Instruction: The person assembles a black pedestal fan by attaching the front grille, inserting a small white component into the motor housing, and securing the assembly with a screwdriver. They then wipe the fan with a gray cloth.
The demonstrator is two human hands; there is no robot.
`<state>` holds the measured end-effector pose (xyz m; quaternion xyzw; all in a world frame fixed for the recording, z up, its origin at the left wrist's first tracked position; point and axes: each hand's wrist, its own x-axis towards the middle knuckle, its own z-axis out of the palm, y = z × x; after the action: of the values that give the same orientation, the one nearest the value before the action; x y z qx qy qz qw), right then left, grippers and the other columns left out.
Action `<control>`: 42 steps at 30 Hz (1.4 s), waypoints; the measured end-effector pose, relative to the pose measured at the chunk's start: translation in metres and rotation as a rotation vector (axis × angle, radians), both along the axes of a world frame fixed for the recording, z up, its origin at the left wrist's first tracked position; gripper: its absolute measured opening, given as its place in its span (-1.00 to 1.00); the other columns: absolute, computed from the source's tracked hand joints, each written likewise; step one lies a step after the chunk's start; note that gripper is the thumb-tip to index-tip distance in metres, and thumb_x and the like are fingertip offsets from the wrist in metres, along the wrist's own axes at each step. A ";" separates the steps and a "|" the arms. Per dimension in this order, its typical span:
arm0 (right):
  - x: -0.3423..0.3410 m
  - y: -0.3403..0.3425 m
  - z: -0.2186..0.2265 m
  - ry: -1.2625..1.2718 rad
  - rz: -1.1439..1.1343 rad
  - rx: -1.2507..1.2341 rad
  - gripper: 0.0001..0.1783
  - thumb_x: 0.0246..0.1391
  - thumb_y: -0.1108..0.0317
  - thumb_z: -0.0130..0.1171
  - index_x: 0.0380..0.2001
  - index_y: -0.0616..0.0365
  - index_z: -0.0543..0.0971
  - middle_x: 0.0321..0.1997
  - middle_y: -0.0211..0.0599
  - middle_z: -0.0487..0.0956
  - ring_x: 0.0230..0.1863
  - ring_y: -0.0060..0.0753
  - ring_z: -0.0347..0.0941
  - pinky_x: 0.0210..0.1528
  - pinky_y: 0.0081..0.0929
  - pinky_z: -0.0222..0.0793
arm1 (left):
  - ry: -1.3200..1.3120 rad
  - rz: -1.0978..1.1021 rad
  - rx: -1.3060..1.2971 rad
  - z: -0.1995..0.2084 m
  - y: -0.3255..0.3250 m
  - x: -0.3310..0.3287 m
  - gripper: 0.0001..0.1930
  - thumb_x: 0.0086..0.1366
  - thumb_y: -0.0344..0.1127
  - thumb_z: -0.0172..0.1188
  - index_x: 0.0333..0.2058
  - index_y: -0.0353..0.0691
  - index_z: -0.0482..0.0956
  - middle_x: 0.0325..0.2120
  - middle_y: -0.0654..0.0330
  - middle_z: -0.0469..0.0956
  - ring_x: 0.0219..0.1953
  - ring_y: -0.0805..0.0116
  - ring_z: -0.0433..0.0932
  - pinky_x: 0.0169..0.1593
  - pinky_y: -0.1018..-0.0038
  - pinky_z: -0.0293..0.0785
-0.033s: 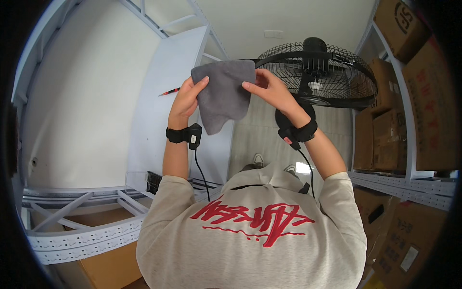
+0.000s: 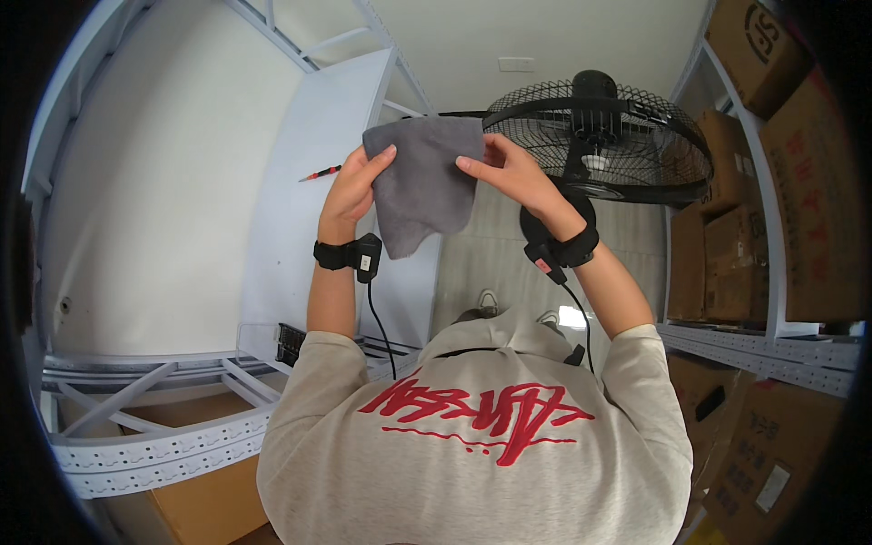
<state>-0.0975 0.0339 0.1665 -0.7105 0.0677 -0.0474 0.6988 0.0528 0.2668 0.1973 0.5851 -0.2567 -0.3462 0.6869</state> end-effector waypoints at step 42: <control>0.007 -0.003 -0.051 0.037 0.239 0.360 -0.20 0.15 0.10 0.39 0.34 0.25 0.35 0.28 -0.22 0.47 0.32 -0.35 0.33 0.38 -0.33 0.19 | 0.079 -0.228 -0.010 -0.034 0.007 0.004 -0.24 0.31 -0.57 0.24 0.41 -0.20 0.09 0.26 0.18 0.36 0.31 0.36 0.33 0.35 0.33 0.27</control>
<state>-0.0901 0.0309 0.1159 -0.5778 0.0034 0.0618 0.8138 0.0572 0.2742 0.1632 0.5349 -0.2961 -0.4435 0.6554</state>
